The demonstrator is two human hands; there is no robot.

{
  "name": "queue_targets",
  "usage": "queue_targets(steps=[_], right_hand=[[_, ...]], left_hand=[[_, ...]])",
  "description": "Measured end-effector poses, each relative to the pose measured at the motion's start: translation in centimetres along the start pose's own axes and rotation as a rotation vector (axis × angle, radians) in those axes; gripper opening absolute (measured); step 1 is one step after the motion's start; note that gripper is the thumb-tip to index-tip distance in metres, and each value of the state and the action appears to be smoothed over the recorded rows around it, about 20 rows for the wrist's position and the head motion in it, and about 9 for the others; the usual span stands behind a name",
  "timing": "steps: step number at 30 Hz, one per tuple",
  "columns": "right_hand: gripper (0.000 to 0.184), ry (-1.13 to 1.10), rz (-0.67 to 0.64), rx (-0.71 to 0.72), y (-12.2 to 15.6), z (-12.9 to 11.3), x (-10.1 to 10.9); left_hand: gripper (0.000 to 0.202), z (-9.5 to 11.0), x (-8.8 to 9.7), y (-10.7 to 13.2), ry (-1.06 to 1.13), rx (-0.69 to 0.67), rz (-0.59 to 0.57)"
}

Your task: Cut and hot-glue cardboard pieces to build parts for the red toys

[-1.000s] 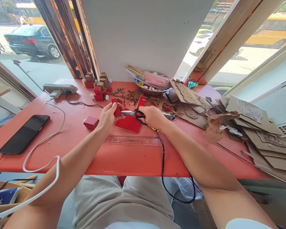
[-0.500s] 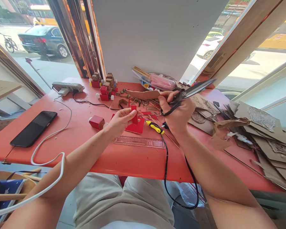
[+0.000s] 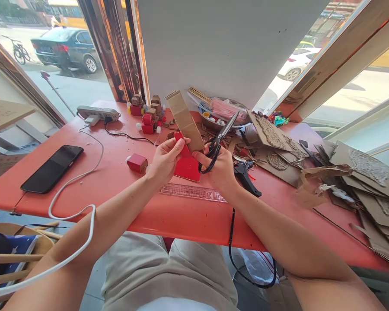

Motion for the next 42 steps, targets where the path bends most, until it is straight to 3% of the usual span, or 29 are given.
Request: queue_targets(steps=[9,18,24,31,35,39,42], right_hand=[[0.054,0.016,-0.130,-0.019,-0.4,-0.4,-0.6],[0.048,0.042,-0.199,0.073,-1.1,-1.6,0.1],[0.055,0.129,-0.262,0.088,-0.9,-2.3,-0.7],[0.059,0.101,-0.166,0.070,-0.3,-2.0,-1.0],[0.056,0.097,-0.063,0.019,-1.0,-1.1,0.5],[0.058,0.115,0.011,0.034,-2.0,-1.0,2.0],[0.061,0.081,0.035,0.036,-2.3,-0.9,2.6]], left_hand=[[0.023,0.5,0.7,-0.3,-0.036,-0.053,0.047],[0.022,0.9,0.6,0.3,-0.097,-0.080,0.094],[0.021,1.7,0.4,0.6,-0.220,-0.173,0.085],[0.007,3.0,-0.8,1.8,-0.537,-0.281,0.037],[0.030,3.6,-1.2,1.6,-0.605,-0.296,-0.002],[0.029,5.9,-0.6,1.3,-0.654,-0.265,-0.016],[0.030,7.9,1.3,1.6,-0.871,-0.186,-0.030]])
Point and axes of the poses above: each hand's wrist, its own y-axis away from the middle knuckle, its own x-axis out of the back of the hand, z = x × y, the point moved 8 cm from there along -y, towards the middle knuckle, and after that the axes turned 11 degrees about x, right-handed, at the moved point
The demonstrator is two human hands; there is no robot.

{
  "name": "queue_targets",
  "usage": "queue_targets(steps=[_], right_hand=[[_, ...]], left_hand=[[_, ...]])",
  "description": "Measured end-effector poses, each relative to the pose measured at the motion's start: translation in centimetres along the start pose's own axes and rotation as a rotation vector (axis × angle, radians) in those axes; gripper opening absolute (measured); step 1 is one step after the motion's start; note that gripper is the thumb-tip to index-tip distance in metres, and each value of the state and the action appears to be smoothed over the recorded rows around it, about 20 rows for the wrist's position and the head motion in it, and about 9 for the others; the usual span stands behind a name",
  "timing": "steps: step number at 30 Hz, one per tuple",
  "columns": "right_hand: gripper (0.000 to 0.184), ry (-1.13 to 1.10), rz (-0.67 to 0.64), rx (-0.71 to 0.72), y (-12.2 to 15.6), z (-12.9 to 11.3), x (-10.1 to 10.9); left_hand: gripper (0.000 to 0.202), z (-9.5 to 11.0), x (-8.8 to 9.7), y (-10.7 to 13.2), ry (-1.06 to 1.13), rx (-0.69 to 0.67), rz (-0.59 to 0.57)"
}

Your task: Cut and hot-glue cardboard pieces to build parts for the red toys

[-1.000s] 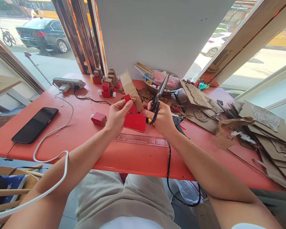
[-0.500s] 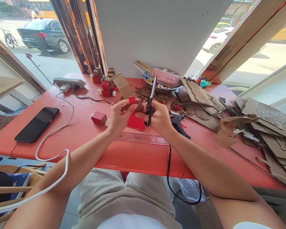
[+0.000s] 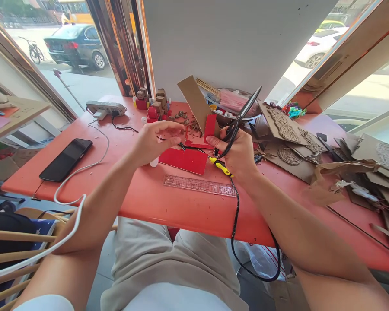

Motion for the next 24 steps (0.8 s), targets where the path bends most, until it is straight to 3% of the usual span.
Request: queue_targets(steps=[4,7,11,16,24], right_hand=[[0.065,-0.100,0.029,-0.028,0.0,0.5,0.3],[0.066,-0.127,0.041,-0.047,0.1,0.6,0.2],[0.065,-0.117,0.033,-0.062,0.2,0.4,0.0],[0.063,-0.091,-0.003,-0.075,0.4,0.4,-0.4],[0.065,-0.110,-0.015,-0.083,0.7,-0.2,-0.9]], left_hand=[[0.056,-2.3,3.1,1.2,-0.516,0.055,-0.187],[0.053,-4.9,4.4,2.0,-0.702,0.082,-0.288],[0.035,-6.8,5.6,1.8,-0.707,0.077,-0.240],[0.051,-7.3,7.3,-0.5,-0.659,0.079,-0.106],[0.046,-8.7,6.8,-3.4,-0.685,0.106,-0.142]])
Point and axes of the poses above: each hand's wrist, its own y-axis away from the middle knuckle, its own x-axis out of the back of the hand, z = x × y, the point moved 8 cm from there along -y, towards the middle knuckle, and after that the axes turned 11 degrees about x, right-handed, at the moved point
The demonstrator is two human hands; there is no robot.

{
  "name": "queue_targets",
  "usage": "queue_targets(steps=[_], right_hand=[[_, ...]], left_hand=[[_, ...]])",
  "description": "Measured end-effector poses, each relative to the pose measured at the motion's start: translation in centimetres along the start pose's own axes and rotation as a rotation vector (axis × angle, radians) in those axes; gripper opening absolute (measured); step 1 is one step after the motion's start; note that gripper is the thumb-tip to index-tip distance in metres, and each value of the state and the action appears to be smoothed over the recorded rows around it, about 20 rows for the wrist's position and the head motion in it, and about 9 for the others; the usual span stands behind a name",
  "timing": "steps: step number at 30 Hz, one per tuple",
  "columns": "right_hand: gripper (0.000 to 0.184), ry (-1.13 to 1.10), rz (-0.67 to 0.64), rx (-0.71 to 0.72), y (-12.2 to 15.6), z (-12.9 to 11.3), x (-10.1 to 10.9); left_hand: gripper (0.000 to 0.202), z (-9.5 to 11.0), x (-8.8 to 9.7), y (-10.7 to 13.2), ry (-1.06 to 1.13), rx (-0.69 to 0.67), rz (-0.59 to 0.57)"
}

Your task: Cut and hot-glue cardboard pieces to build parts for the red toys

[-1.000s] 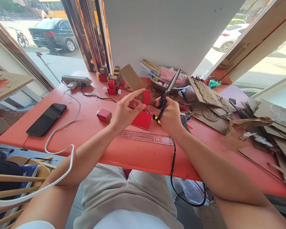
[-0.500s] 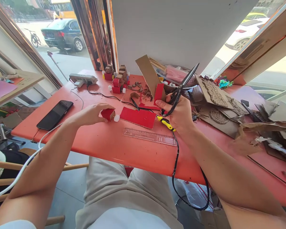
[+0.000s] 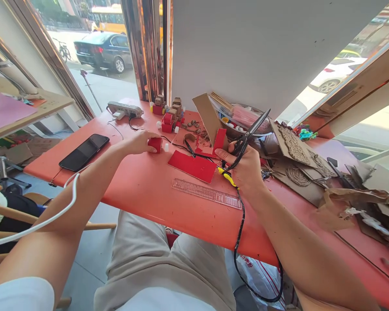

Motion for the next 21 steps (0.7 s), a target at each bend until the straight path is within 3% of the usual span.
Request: queue_targets(steps=[2,8,13,21], right_hand=[[0.066,0.006,0.006,-0.017,0.1,-0.1,0.1],[0.067,0.015,0.009,-0.037,0.1,0.3,0.2],[0.069,0.024,0.014,-0.048,0.2,0.5,0.1],[0.068,0.044,0.027,-0.042,0.3,0.2,-0.2]], left_hand=[[0.049,-0.1,-0.3,0.1,0.037,0.002,-0.031],[0.085,-2.0,0.5,1.6,0.057,0.093,0.004],[0.074,-3.2,0.8,1.9,0.079,0.128,0.043],[0.066,-2.9,0.8,1.8,0.012,0.125,0.032]])
Point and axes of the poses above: each hand's wrist, its own y-axis away from the middle knuckle, its own x-axis out of the back of the hand, z = x × y, the point moved 8 cm from there along -y, towards the middle knuckle, and after that the axes turned 11 degrees about x, right-handed, at the moved point
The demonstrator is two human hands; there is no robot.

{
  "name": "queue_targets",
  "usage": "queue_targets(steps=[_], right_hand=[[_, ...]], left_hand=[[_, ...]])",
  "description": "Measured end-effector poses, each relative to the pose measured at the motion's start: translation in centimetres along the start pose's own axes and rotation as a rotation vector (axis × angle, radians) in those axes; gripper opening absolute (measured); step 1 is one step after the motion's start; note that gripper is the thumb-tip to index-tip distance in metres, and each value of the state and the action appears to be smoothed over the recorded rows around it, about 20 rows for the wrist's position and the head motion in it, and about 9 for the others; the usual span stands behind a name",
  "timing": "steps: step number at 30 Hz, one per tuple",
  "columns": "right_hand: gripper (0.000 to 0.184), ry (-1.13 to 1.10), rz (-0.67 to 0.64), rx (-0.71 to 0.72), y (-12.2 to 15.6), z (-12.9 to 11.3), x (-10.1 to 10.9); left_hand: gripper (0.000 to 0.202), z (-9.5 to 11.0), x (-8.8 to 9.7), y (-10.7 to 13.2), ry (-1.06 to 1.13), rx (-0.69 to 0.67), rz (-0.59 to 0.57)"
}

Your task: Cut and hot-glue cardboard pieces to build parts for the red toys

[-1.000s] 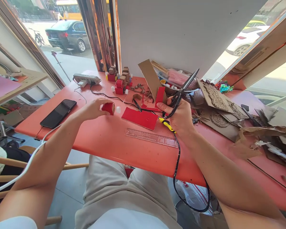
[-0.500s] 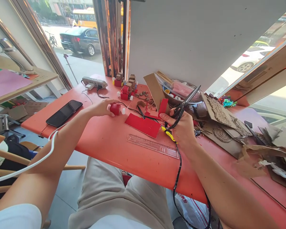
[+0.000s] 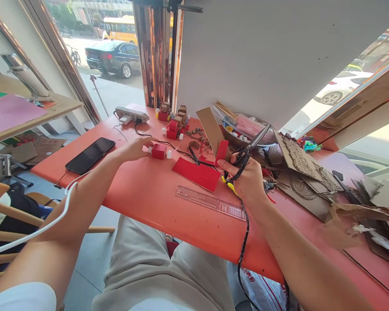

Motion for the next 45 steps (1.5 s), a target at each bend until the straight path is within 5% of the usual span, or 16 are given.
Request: queue_targets(steps=[8,14,16,20,23,29,40,45], right_hand=[[0.065,0.002,-0.028,0.014,0.0,0.0,-0.2],[0.066,-0.040,-0.052,-0.009,0.2,-0.1,-0.6],[0.067,-0.052,-0.058,-0.017,0.3,-0.1,-0.7],[0.068,-0.055,-0.064,0.007,0.3,0.0,-1.0],[0.069,-0.067,-0.095,0.008,0.4,0.2,-1.3],[0.071,-0.251,-0.140,-0.139,0.4,1.3,-1.7],[0.054,-0.008,-0.328,-0.144,1.0,1.4,-2.7],[0.051,0.235,-0.176,0.068,0.7,-0.8,-1.0]], left_hand=[[0.066,1.2,1.3,0.7,0.012,-0.064,0.116],[0.026,4.5,3.7,3.2,0.385,-0.057,0.468],[0.025,5.9,2.3,3.4,0.595,-0.070,0.407],[0.051,10.6,-3.0,2.4,0.897,-0.141,0.004],[0.060,14.4,-5.9,1.8,0.985,-0.230,-0.190],[0.063,17.9,-8.8,1.4,1.155,-0.284,-0.425],[0.061,15.5,-9.5,2.3,1.195,-0.214,-0.361],[0.060,15.6,-9.8,2.6,1.242,-0.190,-0.382]])
Point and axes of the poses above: each hand's wrist, its own y-axis away from the middle knuckle, its own x-axis out of the back of the hand, z = x × y, the point moved 8 cm from there along -y, towards the middle knuckle, and after that the axes turned 11 degrees about x, right-handed, at the moved point
